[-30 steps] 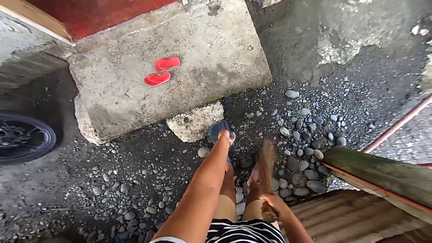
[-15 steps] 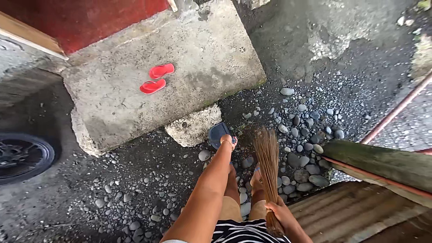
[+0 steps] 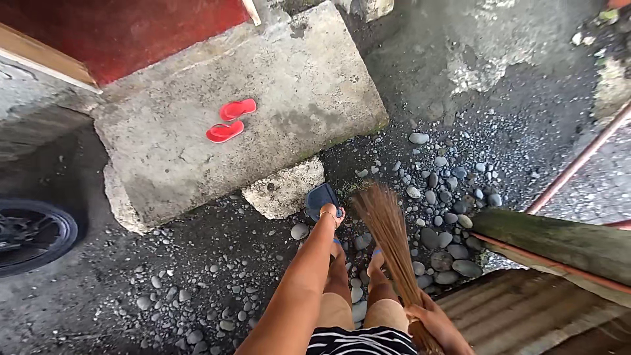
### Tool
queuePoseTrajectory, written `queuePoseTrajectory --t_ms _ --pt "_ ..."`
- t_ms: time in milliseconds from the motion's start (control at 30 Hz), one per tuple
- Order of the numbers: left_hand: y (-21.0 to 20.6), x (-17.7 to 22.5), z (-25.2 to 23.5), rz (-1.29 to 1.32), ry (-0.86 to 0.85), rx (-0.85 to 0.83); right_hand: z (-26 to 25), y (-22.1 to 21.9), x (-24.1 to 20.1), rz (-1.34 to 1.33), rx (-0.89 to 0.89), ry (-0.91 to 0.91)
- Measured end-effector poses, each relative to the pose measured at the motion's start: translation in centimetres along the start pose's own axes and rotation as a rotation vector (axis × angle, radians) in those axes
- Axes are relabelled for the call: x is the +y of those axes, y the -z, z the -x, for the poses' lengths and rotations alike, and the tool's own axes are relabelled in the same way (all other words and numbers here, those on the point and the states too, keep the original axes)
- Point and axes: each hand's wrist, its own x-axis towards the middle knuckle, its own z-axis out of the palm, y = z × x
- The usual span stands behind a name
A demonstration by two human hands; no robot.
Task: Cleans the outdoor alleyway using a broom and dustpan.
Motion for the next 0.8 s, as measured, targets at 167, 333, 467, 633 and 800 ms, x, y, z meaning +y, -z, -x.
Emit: queuePoseTrajectory --t_ms 167,333,467,633,800 --pt "-0.2 -0.4 0.0 -0.007 0.001 0.006 -10.4 -0.1 -1.0 0.333 0.121 0.027" --pt "0.0 0.1 -0.4 0.041 -0.006 0.007 -13.6 -4.4 -0.5 0.732 -0.159 -0.04" --pt "0.8 0.9 -0.7 0.073 -0.008 0.001 -7.1 -2.9 0.3 0.904 -0.206 -0.031" --pt "0.9 0.5 -0.6 0.116 0.005 -0.001 -1.1 3.4 -1.7 1.083 0.022 -0.074" --pt "0.3 -0.4 -0.4 0.202 -0.012 0.028 -2.9 4.3 -5.7 1.19 0.16 0.014"
